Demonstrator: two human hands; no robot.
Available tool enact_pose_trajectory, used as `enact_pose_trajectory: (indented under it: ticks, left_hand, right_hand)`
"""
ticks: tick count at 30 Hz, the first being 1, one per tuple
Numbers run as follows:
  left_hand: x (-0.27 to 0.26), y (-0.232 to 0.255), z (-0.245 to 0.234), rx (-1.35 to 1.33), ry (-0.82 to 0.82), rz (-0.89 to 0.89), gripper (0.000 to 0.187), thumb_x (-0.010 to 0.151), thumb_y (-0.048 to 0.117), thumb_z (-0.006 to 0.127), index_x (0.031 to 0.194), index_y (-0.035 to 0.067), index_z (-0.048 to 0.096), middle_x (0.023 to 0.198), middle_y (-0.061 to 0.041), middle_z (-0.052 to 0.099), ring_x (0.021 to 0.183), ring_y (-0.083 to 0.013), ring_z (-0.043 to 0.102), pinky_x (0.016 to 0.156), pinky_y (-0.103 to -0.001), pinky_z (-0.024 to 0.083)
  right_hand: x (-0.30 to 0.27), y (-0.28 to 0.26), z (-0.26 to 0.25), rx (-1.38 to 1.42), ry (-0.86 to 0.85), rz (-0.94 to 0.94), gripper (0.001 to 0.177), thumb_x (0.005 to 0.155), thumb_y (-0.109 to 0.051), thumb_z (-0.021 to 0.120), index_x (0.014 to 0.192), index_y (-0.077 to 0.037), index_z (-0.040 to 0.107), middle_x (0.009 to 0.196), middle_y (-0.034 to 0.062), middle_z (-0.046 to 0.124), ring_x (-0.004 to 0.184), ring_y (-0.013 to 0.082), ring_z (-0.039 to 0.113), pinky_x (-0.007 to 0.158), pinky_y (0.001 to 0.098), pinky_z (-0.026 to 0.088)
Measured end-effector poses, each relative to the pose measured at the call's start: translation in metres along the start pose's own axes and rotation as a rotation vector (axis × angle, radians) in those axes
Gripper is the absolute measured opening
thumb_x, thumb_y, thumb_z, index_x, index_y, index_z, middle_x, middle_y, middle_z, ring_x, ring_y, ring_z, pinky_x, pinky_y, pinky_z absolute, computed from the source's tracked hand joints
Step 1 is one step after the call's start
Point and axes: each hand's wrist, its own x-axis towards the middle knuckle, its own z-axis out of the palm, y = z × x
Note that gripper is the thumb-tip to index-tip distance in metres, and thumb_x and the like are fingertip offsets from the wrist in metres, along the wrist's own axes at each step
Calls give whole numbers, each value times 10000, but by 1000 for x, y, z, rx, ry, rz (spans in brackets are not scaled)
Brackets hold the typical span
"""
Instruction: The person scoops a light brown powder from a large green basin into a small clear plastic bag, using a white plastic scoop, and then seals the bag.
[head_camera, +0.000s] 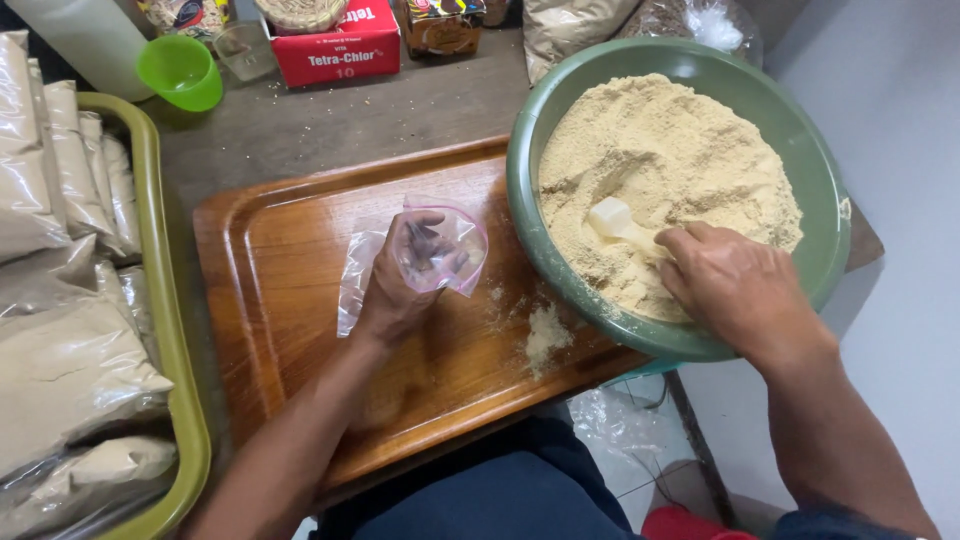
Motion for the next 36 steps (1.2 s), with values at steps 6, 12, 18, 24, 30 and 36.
enact_pose_trajectory:
  ticks: [6,12,18,24,30,36]
  left_hand:
    - [0,-24,2,62,-102,95,630,810,172,847,1316,173,471,1123,-126,739,1048,-290,777,829,-400,685]
    - [0,-22,6,60,-120,108,570,829,177,819,1303,198,504,1013,-75,770,1008,-256,746,840,-393,627]
    - [-3,-21,6,48,-141,17,549,870,244,789,1327,185,490,1097,-89,726,1025,-260,768,874,-413,670]
    - [-2,-27,5,90,-143,89,528,921,240,742,1353,144,455,1124,-128,737,1006,-291,784,845,-421,694]
    - [-5,-13,6,53,-160,14,511,910,238,752,1340,178,484,1139,-101,750,1018,-270,789,841,-433,693]
    - [-5,-13,9,90,-143,-12,522,930,310,723,1358,145,473,1046,-62,755,929,-232,796,806,-392,697]
  right_hand:
    - [13,9,11,-142,68,-38,356,1145,-377,418,851,-185,471,729,-76,439,582,67,425,437,160,428]
    - [12,32,-12,-127,413,27,362,1188,-412,417,1199,-223,725,1093,-6,773,754,169,750,450,282,592]
    - [66,54,16,-73,442,8,317,1216,-276,480,1027,-141,695,761,0,649,534,112,496,452,217,403]
    - [80,53,34,-62,598,-62,357,1216,-298,508,960,-147,706,793,-7,694,538,98,541,389,231,387]
    - [73,30,15,375,400,-105,322,1146,-179,518,968,-32,743,701,81,699,508,195,562,412,334,405]
    - [60,13,-5,830,97,-4,364,1113,-241,551,894,-9,726,679,110,604,497,160,359,461,311,313]
